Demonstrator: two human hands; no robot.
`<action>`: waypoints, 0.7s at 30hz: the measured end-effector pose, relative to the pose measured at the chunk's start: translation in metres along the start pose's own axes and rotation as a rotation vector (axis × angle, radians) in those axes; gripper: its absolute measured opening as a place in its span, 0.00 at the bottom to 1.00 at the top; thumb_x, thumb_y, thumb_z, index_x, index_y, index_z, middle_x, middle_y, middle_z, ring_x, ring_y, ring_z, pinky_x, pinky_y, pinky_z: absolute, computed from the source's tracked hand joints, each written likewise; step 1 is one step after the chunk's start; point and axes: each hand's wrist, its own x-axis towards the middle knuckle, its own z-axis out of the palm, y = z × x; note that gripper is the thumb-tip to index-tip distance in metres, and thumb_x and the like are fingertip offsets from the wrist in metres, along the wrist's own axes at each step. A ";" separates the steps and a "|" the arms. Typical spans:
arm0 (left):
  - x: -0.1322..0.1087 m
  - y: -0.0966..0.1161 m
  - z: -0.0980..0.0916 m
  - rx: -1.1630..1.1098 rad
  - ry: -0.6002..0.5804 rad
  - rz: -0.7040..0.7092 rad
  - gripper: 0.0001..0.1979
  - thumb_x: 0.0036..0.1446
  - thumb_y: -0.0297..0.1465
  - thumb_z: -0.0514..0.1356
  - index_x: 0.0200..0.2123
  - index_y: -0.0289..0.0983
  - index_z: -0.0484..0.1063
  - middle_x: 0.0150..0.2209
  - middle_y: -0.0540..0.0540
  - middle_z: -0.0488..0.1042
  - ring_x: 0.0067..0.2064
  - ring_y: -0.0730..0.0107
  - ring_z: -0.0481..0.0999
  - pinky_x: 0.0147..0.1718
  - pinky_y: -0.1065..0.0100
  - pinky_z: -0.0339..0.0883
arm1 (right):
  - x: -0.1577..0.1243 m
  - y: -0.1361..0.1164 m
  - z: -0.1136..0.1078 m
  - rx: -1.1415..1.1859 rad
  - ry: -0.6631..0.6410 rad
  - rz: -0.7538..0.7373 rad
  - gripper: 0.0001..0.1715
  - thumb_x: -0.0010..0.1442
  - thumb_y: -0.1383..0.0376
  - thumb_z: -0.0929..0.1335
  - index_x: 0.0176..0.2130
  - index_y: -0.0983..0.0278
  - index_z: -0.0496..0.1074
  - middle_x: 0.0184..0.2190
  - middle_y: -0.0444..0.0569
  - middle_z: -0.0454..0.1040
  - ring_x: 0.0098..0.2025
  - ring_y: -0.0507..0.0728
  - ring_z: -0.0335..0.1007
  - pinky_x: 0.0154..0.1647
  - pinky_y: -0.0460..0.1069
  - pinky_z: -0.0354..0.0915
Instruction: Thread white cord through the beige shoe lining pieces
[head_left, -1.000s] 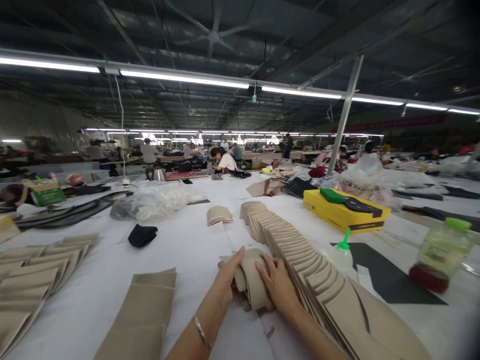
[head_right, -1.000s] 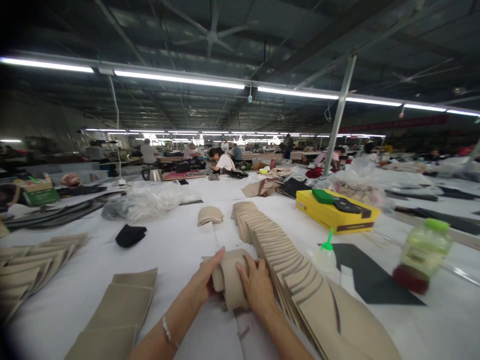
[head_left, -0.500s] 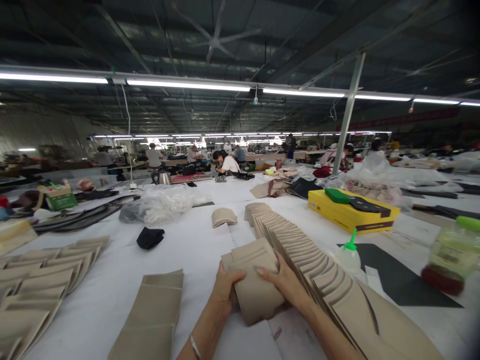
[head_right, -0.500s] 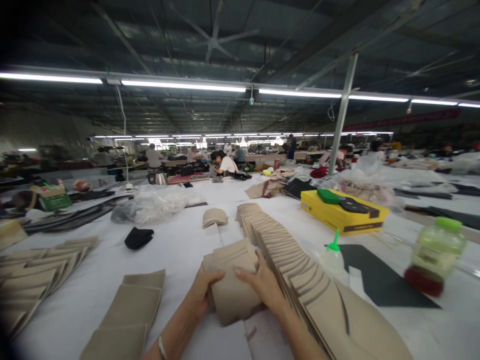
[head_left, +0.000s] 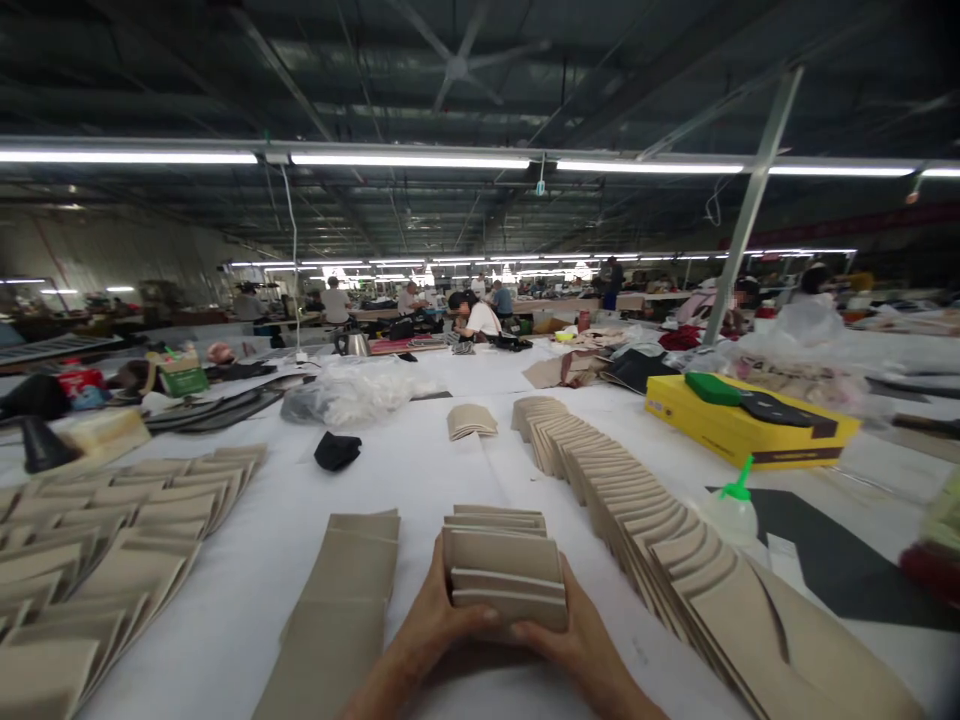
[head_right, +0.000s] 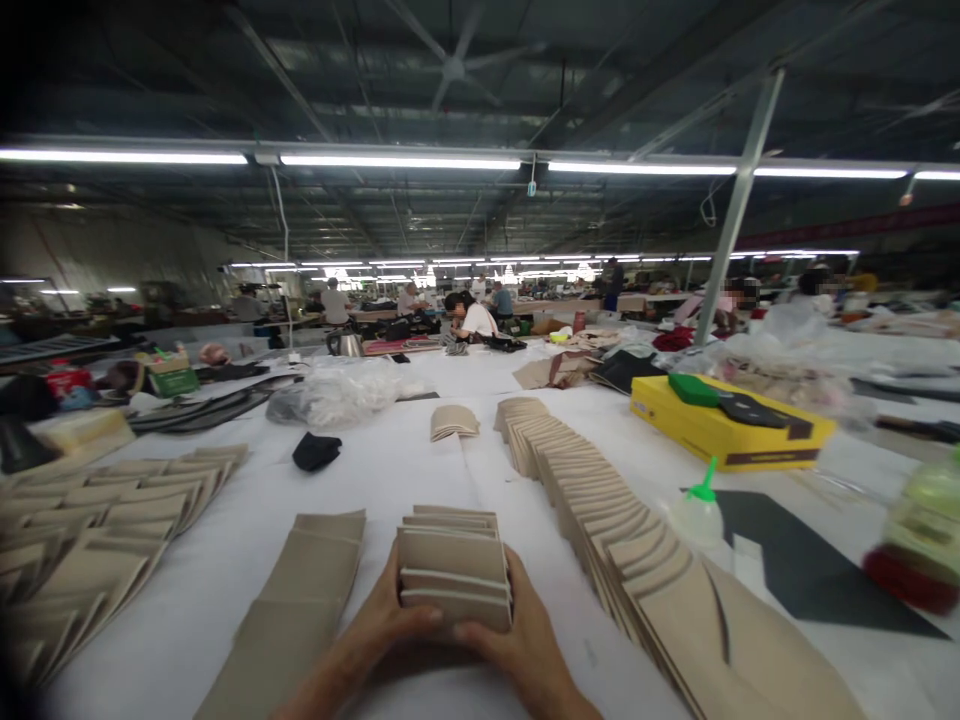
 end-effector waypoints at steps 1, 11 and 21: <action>0.001 -0.004 0.002 0.011 0.034 0.008 0.46 0.34 0.40 0.75 0.55 0.34 0.60 0.51 0.37 0.72 0.53 0.50 0.71 0.52 0.60 0.64 | 0.002 0.000 0.001 -0.029 0.012 -0.005 0.43 0.47 0.54 0.75 0.56 0.62 0.59 0.51 0.55 0.73 0.53 0.66 0.69 0.53 0.58 0.65; 0.016 -0.022 0.018 -0.047 0.312 -0.055 0.33 0.45 0.51 0.67 0.46 0.35 0.66 0.43 0.39 0.77 0.46 0.54 0.75 0.46 0.64 0.68 | 0.021 -0.004 -0.002 -0.175 -0.066 -0.009 0.51 0.37 0.58 0.77 0.57 0.62 0.57 0.51 0.55 0.72 0.51 0.67 0.69 0.51 0.55 0.66; 0.049 -0.036 0.005 -0.179 0.393 -0.084 0.45 0.41 0.63 0.59 0.51 0.31 0.68 0.54 0.33 0.71 0.59 0.49 0.66 0.56 0.64 0.62 | 0.116 -0.033 -0.014 -0.343 -0.247 0.092 0.27 0.37 0.71 0.68 0.41 0.63 0.66 0.31 0.40 0.76 0.33 0.58 0.71 0.26 0.46 0.66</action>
